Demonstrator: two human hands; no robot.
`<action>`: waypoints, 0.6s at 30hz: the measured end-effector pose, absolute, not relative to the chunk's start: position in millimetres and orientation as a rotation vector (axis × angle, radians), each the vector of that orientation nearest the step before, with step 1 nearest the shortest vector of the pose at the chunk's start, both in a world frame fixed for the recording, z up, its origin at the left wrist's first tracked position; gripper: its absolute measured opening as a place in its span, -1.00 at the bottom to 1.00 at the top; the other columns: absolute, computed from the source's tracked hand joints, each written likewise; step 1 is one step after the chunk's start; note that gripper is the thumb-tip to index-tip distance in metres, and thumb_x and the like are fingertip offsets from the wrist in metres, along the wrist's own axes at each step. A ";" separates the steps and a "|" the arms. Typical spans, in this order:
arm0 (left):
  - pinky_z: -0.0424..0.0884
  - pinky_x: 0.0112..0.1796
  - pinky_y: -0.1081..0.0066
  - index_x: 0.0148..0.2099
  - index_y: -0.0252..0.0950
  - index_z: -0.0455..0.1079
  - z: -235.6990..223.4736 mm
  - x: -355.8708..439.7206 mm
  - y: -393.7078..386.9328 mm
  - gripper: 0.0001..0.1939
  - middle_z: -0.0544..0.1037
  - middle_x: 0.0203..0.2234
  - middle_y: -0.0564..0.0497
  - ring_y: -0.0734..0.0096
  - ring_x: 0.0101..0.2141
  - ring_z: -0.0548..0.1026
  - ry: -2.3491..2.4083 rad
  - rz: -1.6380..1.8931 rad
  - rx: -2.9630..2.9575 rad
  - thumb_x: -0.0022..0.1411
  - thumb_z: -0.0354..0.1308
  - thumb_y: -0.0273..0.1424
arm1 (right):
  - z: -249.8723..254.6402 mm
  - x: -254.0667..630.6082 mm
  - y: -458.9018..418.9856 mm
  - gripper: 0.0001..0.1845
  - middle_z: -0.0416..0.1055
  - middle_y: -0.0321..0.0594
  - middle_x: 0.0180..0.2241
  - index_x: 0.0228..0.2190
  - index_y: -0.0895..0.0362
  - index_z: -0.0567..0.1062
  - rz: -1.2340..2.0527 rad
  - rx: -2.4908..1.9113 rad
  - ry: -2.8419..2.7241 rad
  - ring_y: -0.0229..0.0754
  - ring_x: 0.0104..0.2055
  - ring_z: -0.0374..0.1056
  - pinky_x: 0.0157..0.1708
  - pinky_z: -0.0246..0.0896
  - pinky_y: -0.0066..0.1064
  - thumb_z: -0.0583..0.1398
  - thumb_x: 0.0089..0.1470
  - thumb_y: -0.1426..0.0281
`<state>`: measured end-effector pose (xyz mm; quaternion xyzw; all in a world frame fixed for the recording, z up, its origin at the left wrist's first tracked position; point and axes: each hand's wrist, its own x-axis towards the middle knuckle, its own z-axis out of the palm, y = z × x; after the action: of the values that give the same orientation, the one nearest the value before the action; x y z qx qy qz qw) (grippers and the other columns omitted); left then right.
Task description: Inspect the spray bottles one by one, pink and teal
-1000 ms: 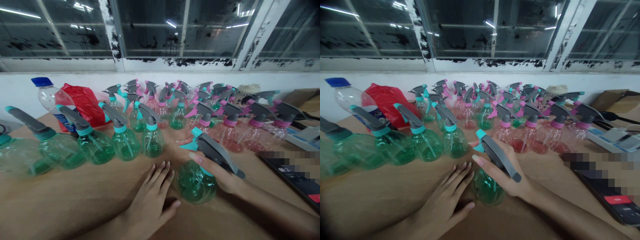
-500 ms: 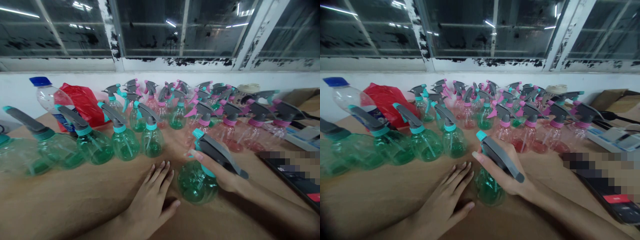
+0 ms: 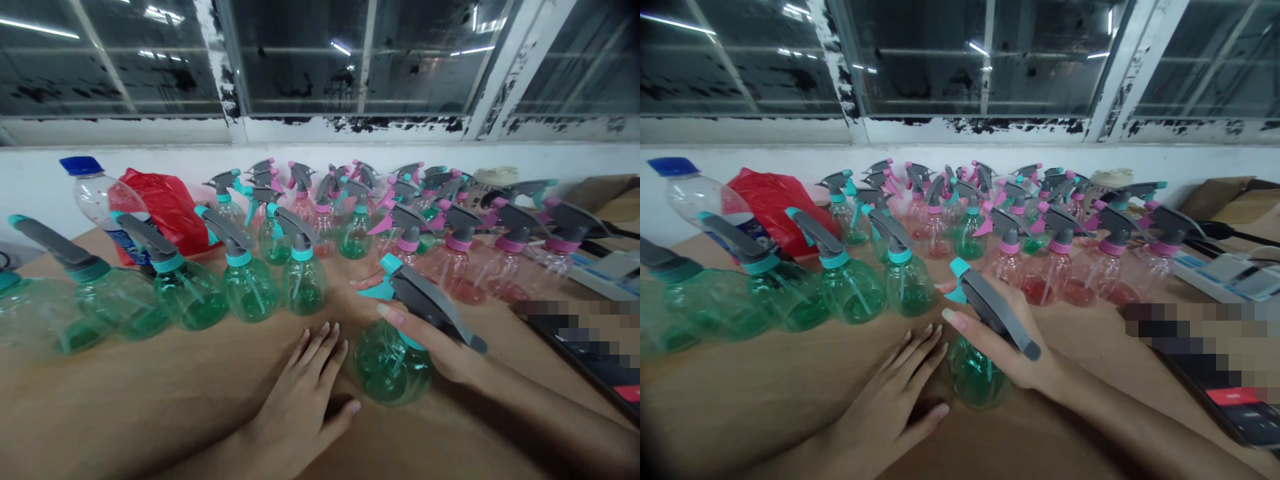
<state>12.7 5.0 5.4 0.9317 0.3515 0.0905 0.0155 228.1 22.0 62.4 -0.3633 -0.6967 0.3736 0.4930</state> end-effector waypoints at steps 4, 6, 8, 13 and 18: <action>0.02 0.18 0.06 0.32 -0.35 0.00 4.5 12.4 4.6 -0.35 0.03 0.28 -0.15 0.12 0.26 -0.03 1.095 0.313 2.885 0.34 -0.02 -0.09 | 63.4 228.8 22.3 -0.71 0.43 -0.22 -0.05 -0.07 -0.02 0.40 0.876 -0.879 -1.701 -0.04 0.03 0.35 0.10 0.19 -0.10 0.16 0.14 0.28; 0.02 0.18 0.05 0.32 -0.35 -0.01 4.9 12.3 4.6 -0.35 0.03 0.28 -0.15 0.11 0.26 -0.03 1.091 0.323 2.874 0.34 -0.01 -0.10 | 64.7 228.8 21.9 -0.71 0.43 -0.23 -0.05 -0.07 -0.02 0.40 0.868 -0.890 -1.706 -0.06 0.01 0.37 0.08 0.21 -0.13 0.16 0.14 0.28; 0.03 0.18 0.05 0.32 -0.36 -0.01 5.7 12.2 4.8 -0.35 0.03 0.28 -0.16 0.11 0.26 -0.04 1.086 0.318 2.872 0.35 -0.01 -0.10 | 66.2 228.7 21.4 -0.71 0.42 -0.23 -0.03 -0.08 -0.02 0.40 0.871 -0.904 -1.707 -0.07 0.01 0.37 0.07 0.23 -0.16 0.16 0.14 0.28; 0.04 0.17 0.03 0.30 -0.41 0.03 4.9 11.7 4.8 -0.36 0.01 0.28 -0.19 0.10 0.26 -0.04 1.087 0.288 2.896 0.36 -0.04 -0.09 | 69.7 228.2 20.1 -0.73 0.42 -0.21 -0.02 -0.09 0.01 0.40 0.857 -0.903 -1.719 -0.08 -0.01 0.38 0.04 0.26 -0.17 0.17 0.13 0.30; 0.03 0.18 0.05 0.32 -0.37 -0.01 3.4 11.6 4.0 -0.36 0.02 0.28 -0.16 0.10 0.26 -0.04 1.088 0.324 2.883 0.35 -0.02 -0.11 | 69.1 228.3 19.5 -0.72 0.40 -0.25 0.02 -0.08 -0.03 0.39 0.901 -0.889 -1.682 -0.09 0.01 0.38 0.05 0.27 -0.18 0.17 0.14 0.31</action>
<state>11.6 4.0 3.4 0.9303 0.3510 0.1045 0.0217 228.3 19.5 69.1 -0.3668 -0.6941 0.3717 0.4954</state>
